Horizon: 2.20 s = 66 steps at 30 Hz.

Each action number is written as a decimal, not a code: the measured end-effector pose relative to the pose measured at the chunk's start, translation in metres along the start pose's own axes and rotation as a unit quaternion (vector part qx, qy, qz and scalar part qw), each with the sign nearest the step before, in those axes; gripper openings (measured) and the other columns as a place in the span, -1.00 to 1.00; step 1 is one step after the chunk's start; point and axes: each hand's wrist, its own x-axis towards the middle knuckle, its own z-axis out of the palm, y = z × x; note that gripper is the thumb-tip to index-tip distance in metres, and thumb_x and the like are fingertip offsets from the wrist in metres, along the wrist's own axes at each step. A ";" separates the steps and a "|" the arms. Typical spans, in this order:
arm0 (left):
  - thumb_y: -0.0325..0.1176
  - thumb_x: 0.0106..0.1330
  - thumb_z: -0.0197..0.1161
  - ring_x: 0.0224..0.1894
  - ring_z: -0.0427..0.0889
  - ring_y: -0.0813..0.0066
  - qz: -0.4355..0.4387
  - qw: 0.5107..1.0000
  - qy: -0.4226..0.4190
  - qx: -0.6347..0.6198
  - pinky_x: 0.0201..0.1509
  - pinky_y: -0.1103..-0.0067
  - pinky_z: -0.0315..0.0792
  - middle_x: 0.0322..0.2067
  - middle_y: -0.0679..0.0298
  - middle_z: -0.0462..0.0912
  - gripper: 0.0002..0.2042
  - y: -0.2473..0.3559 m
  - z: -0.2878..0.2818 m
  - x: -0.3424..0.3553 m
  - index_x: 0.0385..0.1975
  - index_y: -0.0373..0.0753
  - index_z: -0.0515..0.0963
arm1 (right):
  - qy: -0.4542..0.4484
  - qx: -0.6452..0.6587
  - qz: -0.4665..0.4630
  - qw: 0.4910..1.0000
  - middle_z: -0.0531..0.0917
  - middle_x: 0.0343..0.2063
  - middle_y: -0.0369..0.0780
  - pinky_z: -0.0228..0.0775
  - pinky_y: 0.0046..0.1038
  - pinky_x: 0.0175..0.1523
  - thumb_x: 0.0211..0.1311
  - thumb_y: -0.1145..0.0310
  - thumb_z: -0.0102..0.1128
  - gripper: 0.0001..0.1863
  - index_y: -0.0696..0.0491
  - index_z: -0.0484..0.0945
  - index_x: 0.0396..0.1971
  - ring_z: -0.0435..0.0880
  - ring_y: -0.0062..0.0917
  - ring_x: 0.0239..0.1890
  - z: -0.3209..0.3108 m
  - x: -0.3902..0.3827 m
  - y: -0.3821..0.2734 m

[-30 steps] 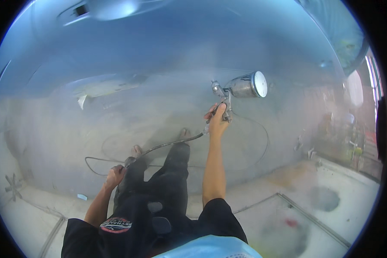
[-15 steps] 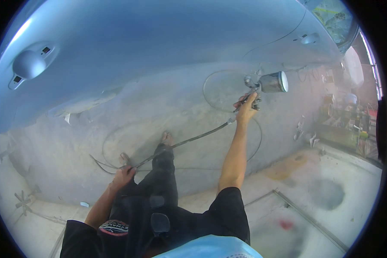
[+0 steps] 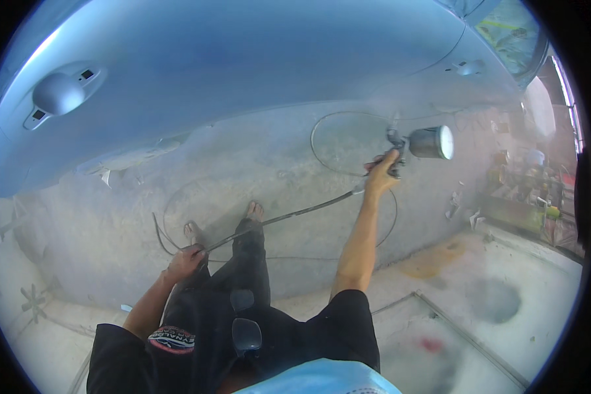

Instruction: The person spray paints the side panels and doors of a blue car using a spray gun.

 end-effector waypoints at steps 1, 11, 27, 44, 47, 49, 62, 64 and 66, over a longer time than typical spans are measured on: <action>-0.20 0.38 0.18 -0.36 0.61 -0.18 0.007 1.000 0.000 0.001 -0.29 0.17 0.46 -0.48 -0.08 0.62 -0.73 -0.010 -0.006 -0.004 -0.34 -0.33 0.60 | -0.020 0.006 0.001 1.000 0.52 -0.62 -0.28 0.34 -0.56 -0.66 0.48 0.02 0.07 -0.57 0.15 0.47 -0.31 0.49 -0.60 -0.77 0.002 -0.018 0.000; -0.16 0.37 0.21 -0.32 0.64 -0.15 -0.045 0.997 0.050 -0.032 -0.28 0.20 0.45 -0.43 -0.11 0.63 -0.70 -0.063 -0.033 -0.075 -0.29 -0.33 0.63 | -0.152 0.028 -0.031 0.988 0.54 -0.58 -0.31 0.34 -0.60 -0.61 0.44 0.18 0.18 -0.69 0.18 0.52 -0.24 0.52 -0.66 -0.68 0.043 -0.176 -0.072; -0.05 0.40 0.17 -0.36 0.63 -0.12 -0.141 0.971 0.175 -0.080 -0.28 0.25 0.45 -0.45 -0.14 0.61 -0.60 -0.172 -0.039 -0.149 -0.30 -0.36 0.61 | -0.357 0.069 -0.114 0.925 0.54 -0.61 -0.37 0.42 -0.60 -0.59 0.30 0.02 0.33 -0.58 0.12 0.53 -0.35 0.49 -0.73 -0.69 0.188 -0.392 -0.161; -0.13 0.41 0.20 -0.48 0.57 0.20 -0.073 0.980 0.160 -0.092 -0.34 0.32 0.42 -0.52 -0.04 0.59 -0.67 -0.100 -0.046 -0.136 -0.29 -0.35 0.62 | -0.231 0.131 0.034 0.963 0.52 -0.64 -0.29 0.31 -0.56 -0.70 0.43 0.06 0.16 -0.61 0.16 0.51 -0.27 0.50 -0.62 -0.75 0.092 -0.252 -0.167; -0.13 0.41 0.21 -0.49 0.54 0.29 -0.070 0.983 0.142 -0.091 -0.34 0.35 0.41 -0.54 0.00 0.59 -0.66 -0.071 -0.048 -0.112 -0.29 -0.36 0.62 | -0.198 0.127 0.031 0.971 0.52 -0.64 -0.28 0.31 -0.55 -0.71 0.44 0.03 0.13 -0.58 0.16 0.50 -0.29 0.49 -0.60 -0.75 0.063 -0.199 -0.156; -0.12 0.41 0.21 -0.49 0.53 0.33 -0.064 0.985 0.130 -0.091 -0.35 0.36 0.41 -0.55 0.01 0.58 -0.66 -0.043 -0.048 -0.098 -0.28 -0.36 0.62 | -0.183 0.125 0.022 0.975 0.52 -0.64 -0.28 0.31 -0.55 -0.71 0.44 0.02 0.11 -0.57 0.16 0.50 -0.31 0.49 -0.58 -0.76 0.045 -0.160 -0.148; -0.13 0.41 0.22 -0.42 0.57 0.43 0.003 0.993 0.066 -0.101 -0.27 0.44 0.45 -0.47 0.07 0.65 -0.67 0.107 -0.054 -0.018 -0.24 -0.34 0.65 | -0.068 0.100 0.026 0.992 0.49 -0.68 -0.28 0.31 -0.50 -0.72 0.43 -0.05 0.09 -0.54 0.10 0.49 -0.40 0.46 -0.55 -0.79 -0.038 0.056 -0.123; -0.13 0.41 0.21 -0.40 0.58 0.44 0.017 0.993 0.057 -0.100 -0.26 0.44 0.46 -0.45 0.07 0.66 -0.67 0.123 -0.055 -0.008 -0.23 -0.34 0.65 | -0.054 0.101 0.028 0.993 0.49 -0.68 -0.28 0.32 -0.50 -0.72 0.43 -0.05 0.09 -0.54 0.10 0.49 -0.41 0.46 -0.55 -0.79 -0.049 0.082 -0.120; -0.11 0.42 0.21 -0.34 0.62 0.42 0.023 0.995 0.026 -0.093 -0.19 0.44 0.48 -0.40 0.10 0.69 -0.65 0.141 -0.059 -0.002 -0.19 -0.34 0.66 | -0.026 0.059 0.032 0.997 0.50 -0.68 -0.26 0.34 -0.48 -0.73 0.40 -0.09 0.12 -0.49 0.12 0.48 -0.43 0.47 -0.52 -0.80 -0.061 0.107 -0.118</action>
